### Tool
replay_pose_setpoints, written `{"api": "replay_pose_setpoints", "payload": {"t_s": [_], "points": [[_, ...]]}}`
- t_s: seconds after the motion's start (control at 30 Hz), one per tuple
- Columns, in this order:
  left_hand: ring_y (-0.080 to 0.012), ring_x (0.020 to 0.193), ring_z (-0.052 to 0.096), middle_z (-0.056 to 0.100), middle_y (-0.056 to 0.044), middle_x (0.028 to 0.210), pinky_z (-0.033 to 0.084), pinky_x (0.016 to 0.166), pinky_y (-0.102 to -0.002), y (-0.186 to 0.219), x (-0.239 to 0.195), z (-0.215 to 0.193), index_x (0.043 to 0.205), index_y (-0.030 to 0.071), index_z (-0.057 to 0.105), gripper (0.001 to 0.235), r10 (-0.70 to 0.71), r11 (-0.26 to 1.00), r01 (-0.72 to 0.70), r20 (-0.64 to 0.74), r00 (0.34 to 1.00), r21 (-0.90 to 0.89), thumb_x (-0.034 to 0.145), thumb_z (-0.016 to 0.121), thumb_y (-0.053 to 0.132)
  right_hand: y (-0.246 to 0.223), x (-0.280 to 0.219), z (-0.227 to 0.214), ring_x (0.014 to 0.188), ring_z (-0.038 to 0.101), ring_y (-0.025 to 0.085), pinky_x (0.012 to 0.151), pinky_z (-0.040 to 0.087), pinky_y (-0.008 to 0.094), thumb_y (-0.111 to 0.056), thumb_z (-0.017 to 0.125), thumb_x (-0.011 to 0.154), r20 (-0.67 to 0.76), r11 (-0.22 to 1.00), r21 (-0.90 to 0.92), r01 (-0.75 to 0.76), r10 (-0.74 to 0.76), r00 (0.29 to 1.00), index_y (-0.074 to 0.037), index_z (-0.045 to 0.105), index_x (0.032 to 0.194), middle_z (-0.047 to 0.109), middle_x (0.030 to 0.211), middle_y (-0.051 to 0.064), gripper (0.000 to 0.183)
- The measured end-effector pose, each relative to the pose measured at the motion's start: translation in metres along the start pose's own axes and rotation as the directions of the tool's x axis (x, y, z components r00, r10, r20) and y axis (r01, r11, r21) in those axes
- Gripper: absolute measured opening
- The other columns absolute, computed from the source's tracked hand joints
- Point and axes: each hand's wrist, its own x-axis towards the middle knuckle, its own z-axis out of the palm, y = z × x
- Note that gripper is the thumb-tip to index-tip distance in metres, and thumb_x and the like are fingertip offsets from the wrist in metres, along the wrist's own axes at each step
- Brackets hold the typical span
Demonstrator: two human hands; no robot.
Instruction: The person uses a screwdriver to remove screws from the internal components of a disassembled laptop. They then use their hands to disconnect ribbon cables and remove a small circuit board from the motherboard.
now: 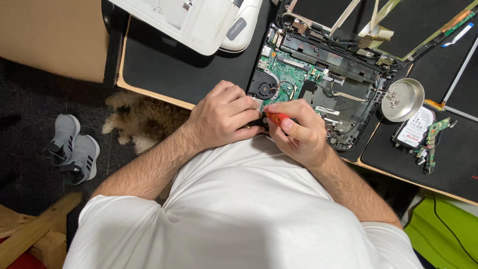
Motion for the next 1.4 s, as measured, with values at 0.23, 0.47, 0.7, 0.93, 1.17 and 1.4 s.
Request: {"api": "replay_pose_setpoints", "payload": {"t_s": [0.23,0.47,0.7,0.93,1.17,1.4], "points": [[-0.0227,0.092,0.070,0.077,0.000,0.106,0.059,0.097,-0.043,-0.001,-0.001,-0.002,0.110,0.015,0.086,0.020,0.009,1.000,-0.009,0.024,1.000,0.013,0.110,0.095,0.033,-0.003,0.000,-0.003,0.084,0.086,0.051,0.061,0.070,0.058,0.018,0.090,0.101,0.012,1.000,0.005,-0.014,0.014,1.000,-0.017,0.065,0.152,0.089,0.118,0.025,0.066],[-0.0233,0.092,0.070,0.078,-0.001,0.107,0.060,0.097,-0.044,-0.001,-0.001,-0.002,0.109,0.014,0.085,0.022,0.006,1.000,-0.007,0.028,1.000,0.009,0.111,0.094,0.034,-0.003,-0.001,0.000,0.083,0.086,0.050,0.059,0.070,0.058,0.016,0.091,0.101,-0.004,0.999,0.019,-0.028,0.028,1.000,-0.016,0.067,0.148,0.089,0.115,0.025,0.062],[-0.0232,0.092,0.070,0.078,-0.001,0.107,0.060,0.097,-0.044,-0.001,0.000,-0.002,0.110,0.015,0.086,0.021,0.008,1.000,-0.008,0.036,0.999,0.014,0.109,0.096,0.034,-0.003,-0.001,0.000,0.083,0.086,0.050,0.058,0.071,0.058,0.015,0.092,0.101,-0.010,1.000,0.013,-0.021,0.021,1.000,-0.016,0.066,0.147,0.088,0.114,0.024,0.062],[-0.0233,0.092,0.070,0.077,-0.001,0.107,0.060,0.097,-0.044,-0.001,-0.001,-0.002,0.110,0.015,0.085,0.022,0.003,1.000,-0.003,0.039,0.999,0.008,0.109,0.096,0.034,-0.001,-0.003,0.002,0.082,0.086,0.050,0.058,0.070,0.058,0.014,0.092,0.102,-0.023,1.000,0.017,-0.020,0.020,1.000,-0.016,0.066,0.145,0.088,0.112,0.025,0.059],[-0.0229,0.092,0.070,0.078,0.000,0.108,0.060,0.097,-0.043,0.000,-0.001,-0.002,0.111,0.015,0.085,0.021,-0.009,1.000,0.008,0.044,0.999,0.010,0.109,0.096,0.034,-0.003,-0.006,0.005,0.084,0.086,0.050,0.060,0.071,0.058,0.013,0.091,0.103,-0.032,1.000,0.010,0.017,-0.016,0.999,-0.017,0.068,0.144,0.088,0.113,0.025,0.055],[-0.0235,0.094,0.072,0.078,-0.001,0.111,0.061,0.097,-0.044,0.004,0.001,-0.001,0.114,0.017,0.086,0.021,-0.037,0.999,0.036,0.053,0.998,0.018,0.113,0.093,0.037,-0.005,-0.008,-0.008,0.086,0.084,0.050,0.068,0.068,0.059,0.018,0.088,0.097,-0.035,0.993,0.076,0.091,-0.088,0.995,-0.016,0.068,0.153,0.089,0.120,0.031,0.068]]}}
